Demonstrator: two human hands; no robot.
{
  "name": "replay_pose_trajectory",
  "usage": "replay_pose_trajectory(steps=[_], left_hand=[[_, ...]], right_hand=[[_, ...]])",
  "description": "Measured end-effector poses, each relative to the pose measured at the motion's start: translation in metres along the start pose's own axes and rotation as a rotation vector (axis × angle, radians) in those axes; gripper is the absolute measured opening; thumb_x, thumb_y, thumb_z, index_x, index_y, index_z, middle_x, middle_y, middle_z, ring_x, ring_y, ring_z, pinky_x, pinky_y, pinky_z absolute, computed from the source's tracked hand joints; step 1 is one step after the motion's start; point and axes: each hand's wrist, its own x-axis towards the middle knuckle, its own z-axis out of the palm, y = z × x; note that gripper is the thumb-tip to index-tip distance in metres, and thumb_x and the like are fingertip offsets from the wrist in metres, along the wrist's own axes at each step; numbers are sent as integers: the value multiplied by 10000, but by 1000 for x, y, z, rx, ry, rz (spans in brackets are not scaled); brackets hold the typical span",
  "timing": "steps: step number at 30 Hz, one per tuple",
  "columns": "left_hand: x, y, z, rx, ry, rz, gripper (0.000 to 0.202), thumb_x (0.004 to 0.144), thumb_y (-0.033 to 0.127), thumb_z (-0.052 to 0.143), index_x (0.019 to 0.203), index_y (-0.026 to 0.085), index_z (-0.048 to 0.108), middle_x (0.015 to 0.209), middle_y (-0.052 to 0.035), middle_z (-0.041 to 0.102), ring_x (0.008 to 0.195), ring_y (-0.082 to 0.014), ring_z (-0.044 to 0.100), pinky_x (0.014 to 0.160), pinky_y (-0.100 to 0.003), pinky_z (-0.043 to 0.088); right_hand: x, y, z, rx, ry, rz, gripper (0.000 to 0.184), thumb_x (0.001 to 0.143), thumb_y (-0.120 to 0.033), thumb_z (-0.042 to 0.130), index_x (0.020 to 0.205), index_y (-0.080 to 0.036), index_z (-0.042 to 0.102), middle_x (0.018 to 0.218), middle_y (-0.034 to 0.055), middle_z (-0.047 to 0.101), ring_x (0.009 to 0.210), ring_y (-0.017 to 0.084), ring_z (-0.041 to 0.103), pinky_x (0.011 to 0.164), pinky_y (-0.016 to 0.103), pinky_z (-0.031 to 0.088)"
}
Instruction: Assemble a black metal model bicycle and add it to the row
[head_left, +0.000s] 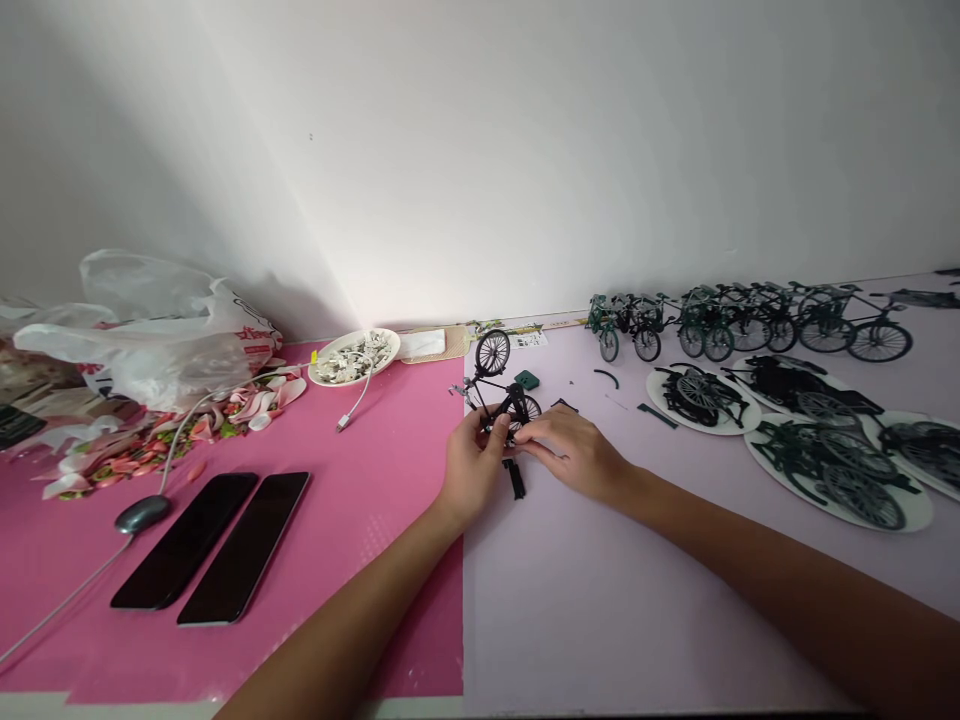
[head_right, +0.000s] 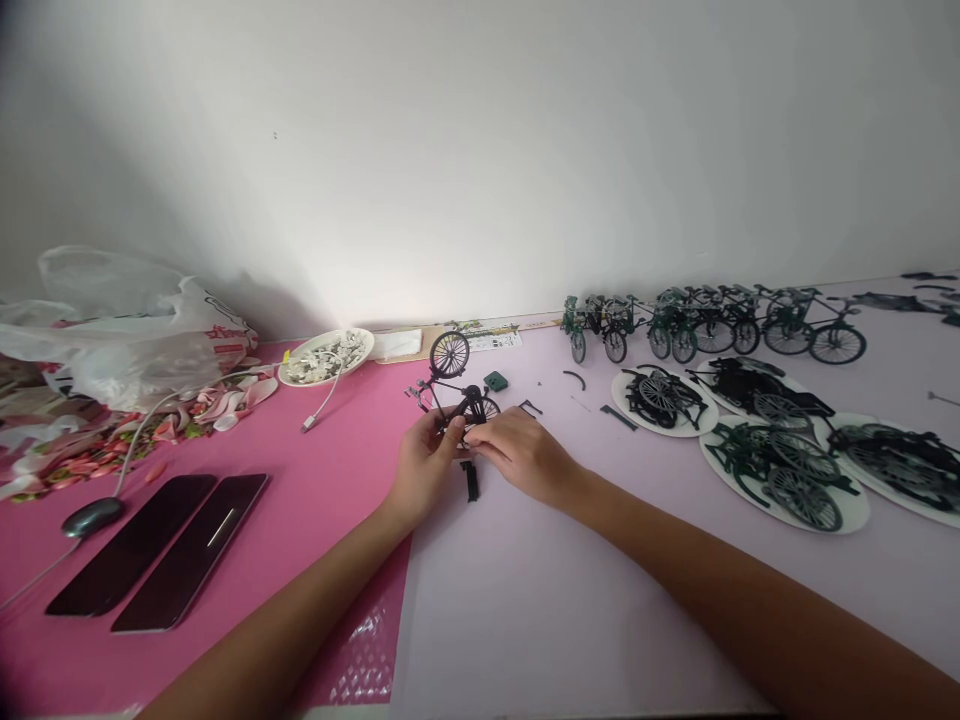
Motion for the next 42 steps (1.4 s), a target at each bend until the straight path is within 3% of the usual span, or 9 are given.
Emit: replay_pose_trajectory(steps=[11,31,42], left_hand=[[-1,3,1,-19,-10,-40,466,861,559,740,1064,144,681,974,-77,702,808,-189,722,720,-339,670],[0,0,1,6,-36,-15,485,845,598,732,1031,152,684,969,-66,695,771,-172,690,706,-333,659],[1,-1,0,10,-53,-21,467,855,585,720,1028,154,681,983,-65,700,779,-171,687,711,-333,657]], right_hand=[[2,0,0,-17,-15,-41,168,1002,-59,605,1057,-212,648,826,17,735,734,170,674,753,331,511],[2,0,-2,-16,-55,-65,235,1035,-81,503,1130,-235,653,889,49,746,833,211,707,760,382,552],[3,0,-3,-39,-82,-101,244,1009,-10,515,1085,-209,634,854,34,712,810,187,660,763,346,507]])
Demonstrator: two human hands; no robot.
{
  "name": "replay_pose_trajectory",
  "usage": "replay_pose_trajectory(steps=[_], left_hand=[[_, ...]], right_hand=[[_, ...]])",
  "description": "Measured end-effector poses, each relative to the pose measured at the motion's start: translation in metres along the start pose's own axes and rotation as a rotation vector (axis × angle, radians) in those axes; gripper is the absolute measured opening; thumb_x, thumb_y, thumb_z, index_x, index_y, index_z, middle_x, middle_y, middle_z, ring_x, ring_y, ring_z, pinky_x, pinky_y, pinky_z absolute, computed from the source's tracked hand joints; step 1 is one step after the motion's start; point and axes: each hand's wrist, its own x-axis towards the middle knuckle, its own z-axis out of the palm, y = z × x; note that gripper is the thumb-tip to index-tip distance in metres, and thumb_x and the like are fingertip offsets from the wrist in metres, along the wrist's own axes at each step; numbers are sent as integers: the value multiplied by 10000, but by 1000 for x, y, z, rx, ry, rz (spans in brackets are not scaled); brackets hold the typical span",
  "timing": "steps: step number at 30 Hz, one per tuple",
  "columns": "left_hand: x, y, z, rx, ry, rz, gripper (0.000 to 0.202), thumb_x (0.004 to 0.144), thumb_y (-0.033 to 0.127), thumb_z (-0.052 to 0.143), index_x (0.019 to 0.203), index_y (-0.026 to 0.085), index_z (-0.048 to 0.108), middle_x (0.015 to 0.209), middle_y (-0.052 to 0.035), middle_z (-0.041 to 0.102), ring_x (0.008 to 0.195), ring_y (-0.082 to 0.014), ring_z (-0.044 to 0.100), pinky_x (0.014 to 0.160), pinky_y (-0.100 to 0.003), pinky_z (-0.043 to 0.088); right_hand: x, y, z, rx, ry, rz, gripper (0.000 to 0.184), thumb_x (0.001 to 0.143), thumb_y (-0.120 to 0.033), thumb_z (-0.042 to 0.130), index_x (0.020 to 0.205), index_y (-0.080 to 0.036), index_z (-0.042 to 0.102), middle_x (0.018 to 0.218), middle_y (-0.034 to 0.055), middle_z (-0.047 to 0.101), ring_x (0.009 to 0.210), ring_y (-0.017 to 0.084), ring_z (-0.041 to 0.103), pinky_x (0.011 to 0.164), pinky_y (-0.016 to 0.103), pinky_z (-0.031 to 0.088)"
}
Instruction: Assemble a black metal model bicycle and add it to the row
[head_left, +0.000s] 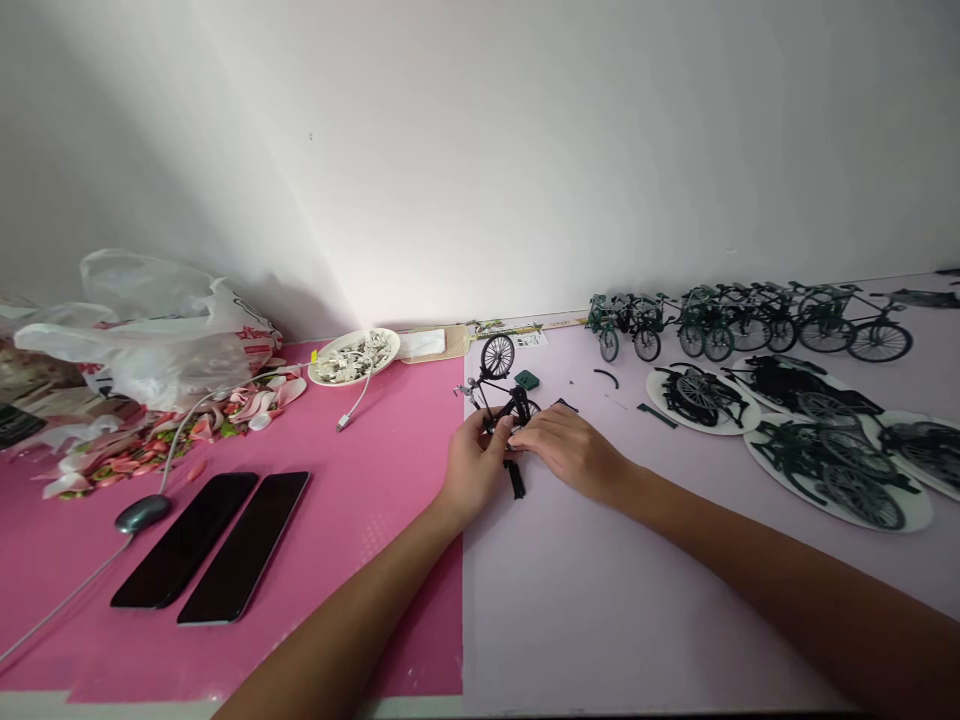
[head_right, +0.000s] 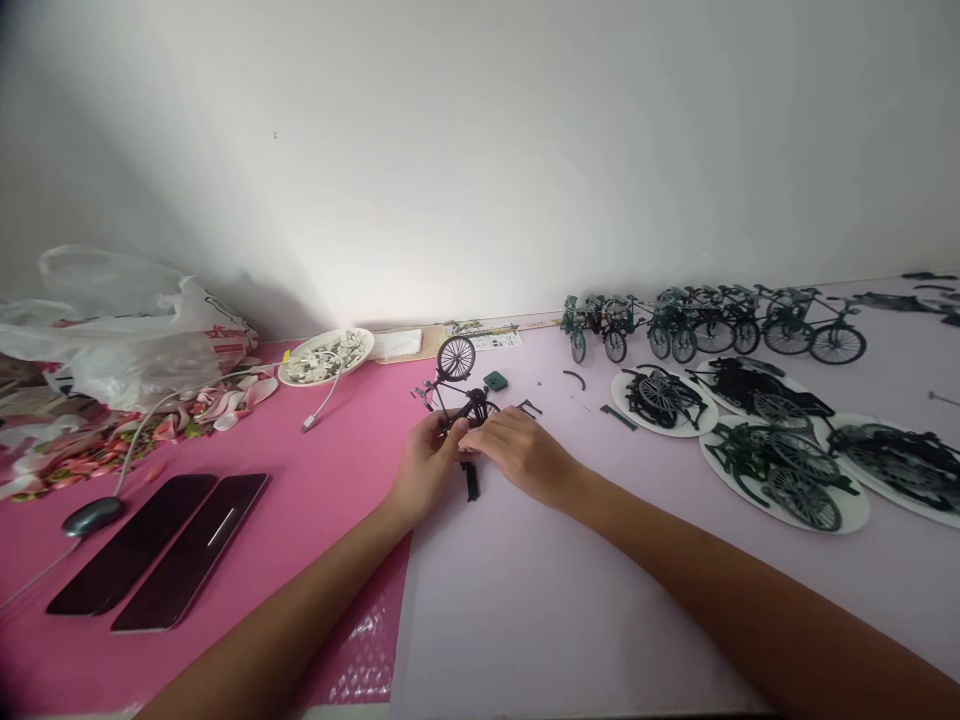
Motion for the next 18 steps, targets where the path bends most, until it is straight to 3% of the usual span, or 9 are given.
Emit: replay_pose_trajectory(steps=[11,18], left_hand=[[2,-4,-1,-7,-26,11,483,855,606,717,1031,158,673,987,-72,699,793,-185,700,675,-325,654],[3,0,-3,-49,-47,4,496,844,592,741,1036,139,677,985,-81,695,810,-179,703,669,-313,657]], right_hand=[[-1,1,1,-33,7,25,275,1010,-22,487,1077,-230,654,861,41,711,890,218,656,809,380,517],[3,0,-1,90,114,200,184,994,-85,597,1049,-249,659,868,37,695,854,214,647,774,370,562]])
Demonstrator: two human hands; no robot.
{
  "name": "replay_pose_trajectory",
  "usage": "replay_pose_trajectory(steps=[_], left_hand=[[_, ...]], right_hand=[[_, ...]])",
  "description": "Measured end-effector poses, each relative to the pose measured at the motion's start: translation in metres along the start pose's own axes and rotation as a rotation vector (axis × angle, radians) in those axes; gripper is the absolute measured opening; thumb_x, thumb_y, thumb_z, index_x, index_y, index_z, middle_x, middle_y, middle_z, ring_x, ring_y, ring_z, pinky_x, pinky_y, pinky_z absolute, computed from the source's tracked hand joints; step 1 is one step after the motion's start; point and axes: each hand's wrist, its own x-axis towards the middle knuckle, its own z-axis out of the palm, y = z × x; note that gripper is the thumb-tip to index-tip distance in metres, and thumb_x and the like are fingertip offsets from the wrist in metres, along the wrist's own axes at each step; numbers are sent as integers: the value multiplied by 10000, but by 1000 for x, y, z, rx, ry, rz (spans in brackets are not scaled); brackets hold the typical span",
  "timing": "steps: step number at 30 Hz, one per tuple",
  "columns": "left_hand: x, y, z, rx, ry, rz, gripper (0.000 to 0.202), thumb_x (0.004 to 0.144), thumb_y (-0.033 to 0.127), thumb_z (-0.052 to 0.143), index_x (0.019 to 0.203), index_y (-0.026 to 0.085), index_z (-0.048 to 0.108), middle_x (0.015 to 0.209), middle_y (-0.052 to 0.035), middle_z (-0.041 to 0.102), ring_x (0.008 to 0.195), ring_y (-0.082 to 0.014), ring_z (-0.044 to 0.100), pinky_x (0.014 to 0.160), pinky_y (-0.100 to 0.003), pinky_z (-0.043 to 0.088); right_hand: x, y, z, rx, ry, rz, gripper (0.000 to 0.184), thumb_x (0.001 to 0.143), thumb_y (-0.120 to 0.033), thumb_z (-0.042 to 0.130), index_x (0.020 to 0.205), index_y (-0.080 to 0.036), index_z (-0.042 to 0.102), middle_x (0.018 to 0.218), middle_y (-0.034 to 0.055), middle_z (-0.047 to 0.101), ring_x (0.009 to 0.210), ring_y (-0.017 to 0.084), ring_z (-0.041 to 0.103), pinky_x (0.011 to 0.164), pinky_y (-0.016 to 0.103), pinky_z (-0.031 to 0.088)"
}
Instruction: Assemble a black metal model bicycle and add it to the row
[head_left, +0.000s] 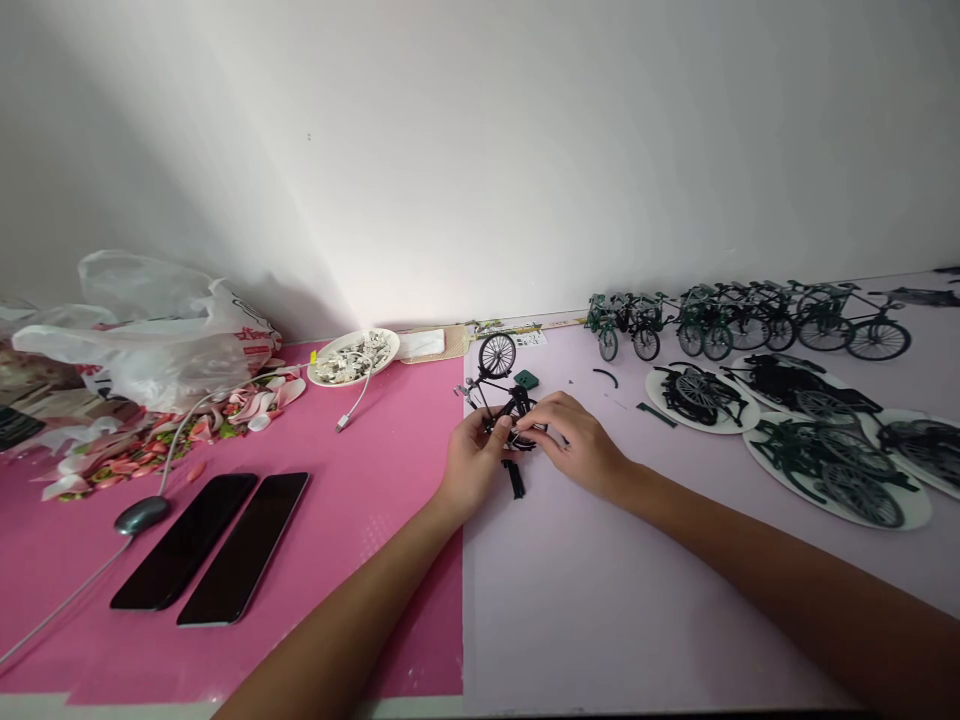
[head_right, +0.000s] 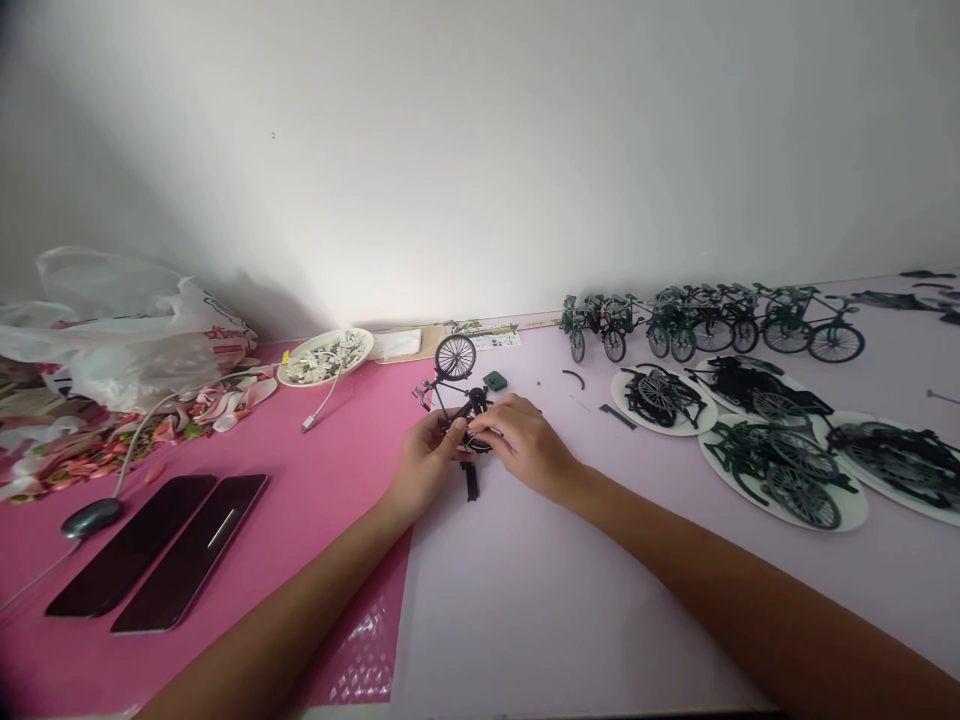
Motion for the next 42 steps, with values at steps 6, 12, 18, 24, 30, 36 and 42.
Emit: replay_pose_trajectory(steps=[6,12,18,24,30,36,42], left_hand=[[1,1,-1,-25,22,-25,502,831,576,761,1046,129,686,982,-86,683,816,-173,698,668,-305,659],[3,-3,-3,-53,14,-33,546,823,583,771,1101,121,682,1017,-114,703,863,-199,717,671,-313,657],[3,-2,-2,-61,34,-43,557,792,584,802,1090,129,685,1041,-118,719,863,-204,728,678,-322,657],[1,1,0,-84,25,-88,607,655,441,945,1094,144,649,1044,-99,751,802,-186,746,739,-331,652],[1,2,0,-97,39,-98,606,657,449,939,1090,148,640,1009,-95,757,856,-221,765,756,-346,648],[2,1,0,-97,75,-123,642,619,453,957,1093,149,648,1009,-85,741,869,-228,765,757,-346,641],[2,2,0,-96,87,-139,656,588,434,970,1089,155,651,1014,-88,744,844,-220,757,733,-331,625]], right_hand=[[1,-3,-1,65,82,97,124,962,-125,647,1005,-241,635,895,47,690,856,225,653,773,389,573],[0,-2,-2,47,117,184,128,933,-119,653,959,-242,632,882,37,698,845,221,650,751,369,570],[0,0,-2,46,129,181,128,937,-123,651,946,-248,627,867,34,700,822,217,642,705,357,559],[2,-1,-3,34,129,125,131,945,-118,648,954,-247,629,851,41,675,816,230,630,727,392,554],[4,8,-12,-45,174,125,121,963,-124,614,969,-243,629,877,43,678,843,236,632,762,396,537],[2,37,-27,-201,42,229,80,955,-158,602,945,-228,640,776,29,640,793,232,596,729,360,495],[0,65,-47,-391,-57,347,101,952,-180,563,955,-210,659,900,72,706,943,285,591,866,428,466]])
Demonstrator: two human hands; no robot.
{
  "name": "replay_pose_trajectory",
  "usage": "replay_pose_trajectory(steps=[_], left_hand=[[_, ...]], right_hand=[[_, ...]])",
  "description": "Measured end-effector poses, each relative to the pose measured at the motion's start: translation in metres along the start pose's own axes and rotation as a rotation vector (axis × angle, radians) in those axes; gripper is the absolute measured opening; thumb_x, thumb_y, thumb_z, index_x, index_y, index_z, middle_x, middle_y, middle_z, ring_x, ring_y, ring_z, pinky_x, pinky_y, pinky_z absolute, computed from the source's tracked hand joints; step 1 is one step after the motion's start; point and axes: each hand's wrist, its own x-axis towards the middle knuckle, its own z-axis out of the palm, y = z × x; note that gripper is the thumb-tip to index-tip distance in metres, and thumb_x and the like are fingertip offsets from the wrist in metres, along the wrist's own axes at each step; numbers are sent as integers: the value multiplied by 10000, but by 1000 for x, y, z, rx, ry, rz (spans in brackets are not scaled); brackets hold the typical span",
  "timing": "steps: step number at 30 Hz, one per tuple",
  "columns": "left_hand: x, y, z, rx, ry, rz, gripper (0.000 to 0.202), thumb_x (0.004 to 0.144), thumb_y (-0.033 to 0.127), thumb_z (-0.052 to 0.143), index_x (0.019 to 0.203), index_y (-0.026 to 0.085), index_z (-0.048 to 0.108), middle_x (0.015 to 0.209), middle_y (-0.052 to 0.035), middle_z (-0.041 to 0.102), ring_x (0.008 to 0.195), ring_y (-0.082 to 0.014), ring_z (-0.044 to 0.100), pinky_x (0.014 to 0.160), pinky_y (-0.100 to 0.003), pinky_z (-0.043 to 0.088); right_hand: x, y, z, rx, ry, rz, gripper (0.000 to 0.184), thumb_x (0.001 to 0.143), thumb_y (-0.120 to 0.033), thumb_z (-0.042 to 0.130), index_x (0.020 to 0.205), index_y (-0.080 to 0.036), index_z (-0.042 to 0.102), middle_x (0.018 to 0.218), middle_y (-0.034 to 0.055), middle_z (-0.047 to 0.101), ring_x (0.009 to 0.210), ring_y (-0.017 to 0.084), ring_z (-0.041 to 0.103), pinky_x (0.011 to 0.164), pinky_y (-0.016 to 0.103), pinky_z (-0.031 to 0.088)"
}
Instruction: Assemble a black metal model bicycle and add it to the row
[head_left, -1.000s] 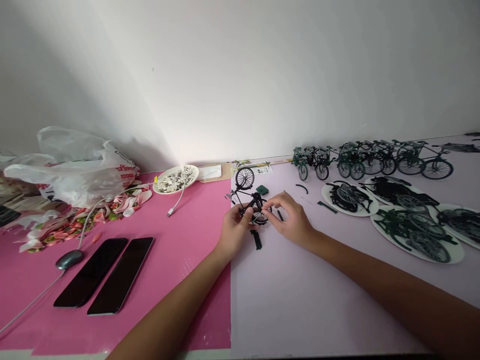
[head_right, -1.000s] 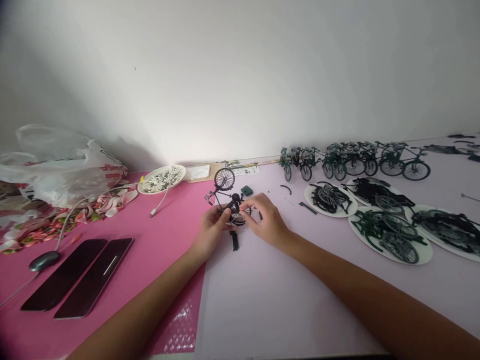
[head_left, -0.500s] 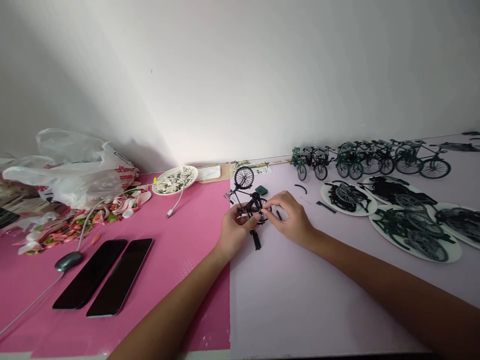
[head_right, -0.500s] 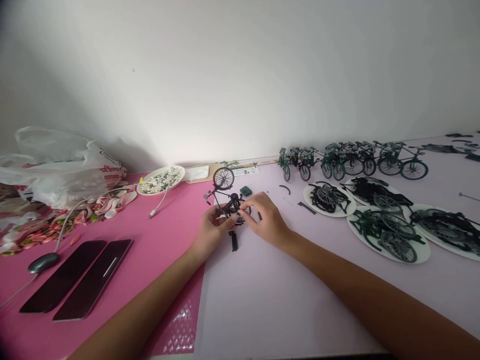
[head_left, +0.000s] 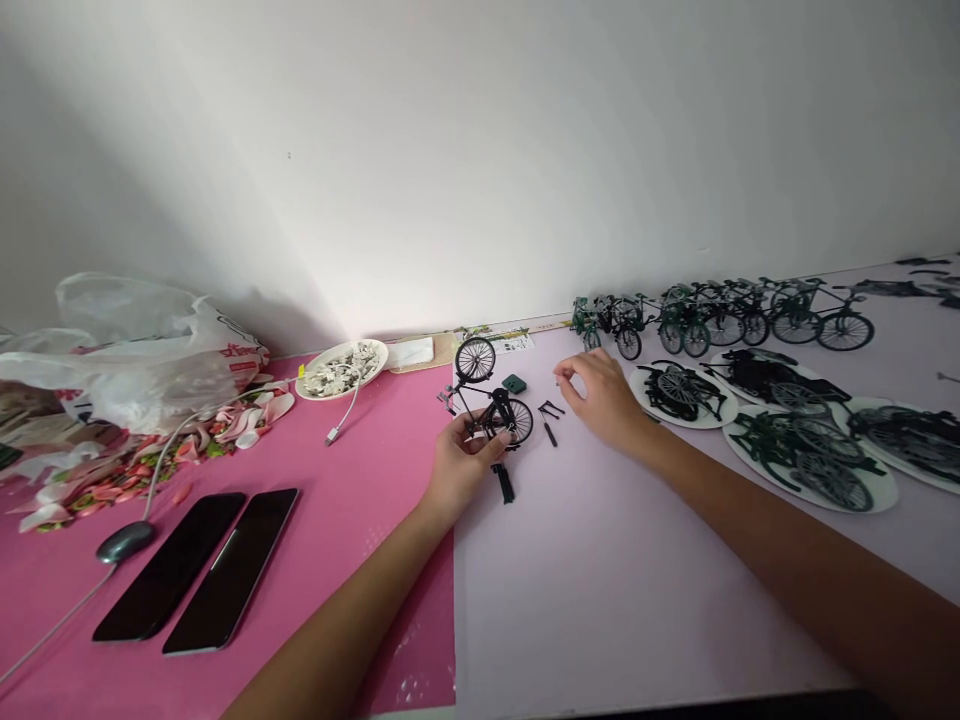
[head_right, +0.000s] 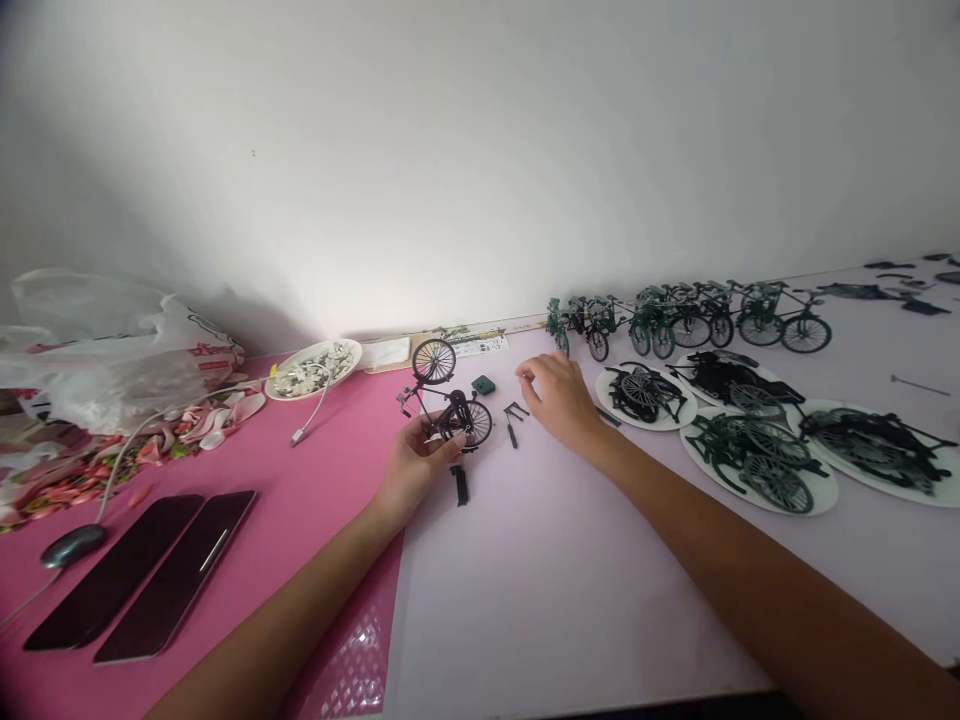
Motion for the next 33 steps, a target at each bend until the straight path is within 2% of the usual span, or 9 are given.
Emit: replay_pose_trajectory(steps=[3,6,9,12,15,18,24,28,33], left_hand=[[0,0,-1,25,14,5,643,590,424,966,1088,155,660,956,-72,741,762,-184,733,668,-292,604],[0,0,-1,47,23,18,628,597,420,956,1087,154,666,966,-74,743,723,-167,714,631,-277,588],[1,2,-1,52,53,36,625,602,421,946,1091,153,664,1005,-83,750,700,-156,703,610,-269,573],[3,3,-3,45,127,74,628,595,418,942,1087,149,659,1011,-86,753,713,-152,699,589,-244,545],[5,4,-4,58,191,104,619,598,413,936,1083,142,663,984,-82,750,697,-139,677,581,-233,526],[6,3,-5,69,215,119,618,608,402,924,1102,139,661,1001,-88,753,674,-125,656,586,-235,519],[7,3,-5,62,211,112,587,607,387,912,1077,145,658,1036,-99,760,682,-129,660,603,-241,513],[7,4,-4,68,210,111,576,600,397,918,1056,151,664,988,-85,761,681,-135,659,609,-249,507],[6,3,-5,62,202,113,586,589,406,927,1053,155,671,954,-73,759,672,-135,655,597,-244,496]], right_hand=[[3,15,-3,-60,11,61,137,960,-201,545,955,-210,682,960,93,714,999,312,573,912,465,461],[2,18,-2,-79,-40,64,172,982,-238,544,961,-204,711,1000,103,722,1048,327,565,954,500,459],[-3,4,4,-33,-159,-35,205,1015,-286,554,1023,-201,740,1092,105,737,1128,325,567,1015,529,445],[-11,-19,13,27,-274,-152,247,1033,-315,560,1181,-221,735,1261,104,719,1280,331,532,1064,551,436],[-19,-38,21,47,-372,-224,356,1031,-340,581,1350,-203,659,1445,110,629,1434,348,433,1120,562,421],[-25,-46,25,50,-428,-249,462,1024,-376,601,1447,-191,584,1514,109,574,1504,374,353,1162,583,391],[-27,-43,30,106,-396,-208,377,1019,-323,610,1375,-206,651,1402,110,664,1454,363,434,1132,578,434],[-25,-41,33,190,-330,-217,209,1001,-204,629,1169,-226,750,1170,76,767,1325,312,555,1063,512,479],[-23,-38,35,249,-259,-224,165,967,-126,669,990,-237,790,971,57,780,1165,270,614,974,440,489]])
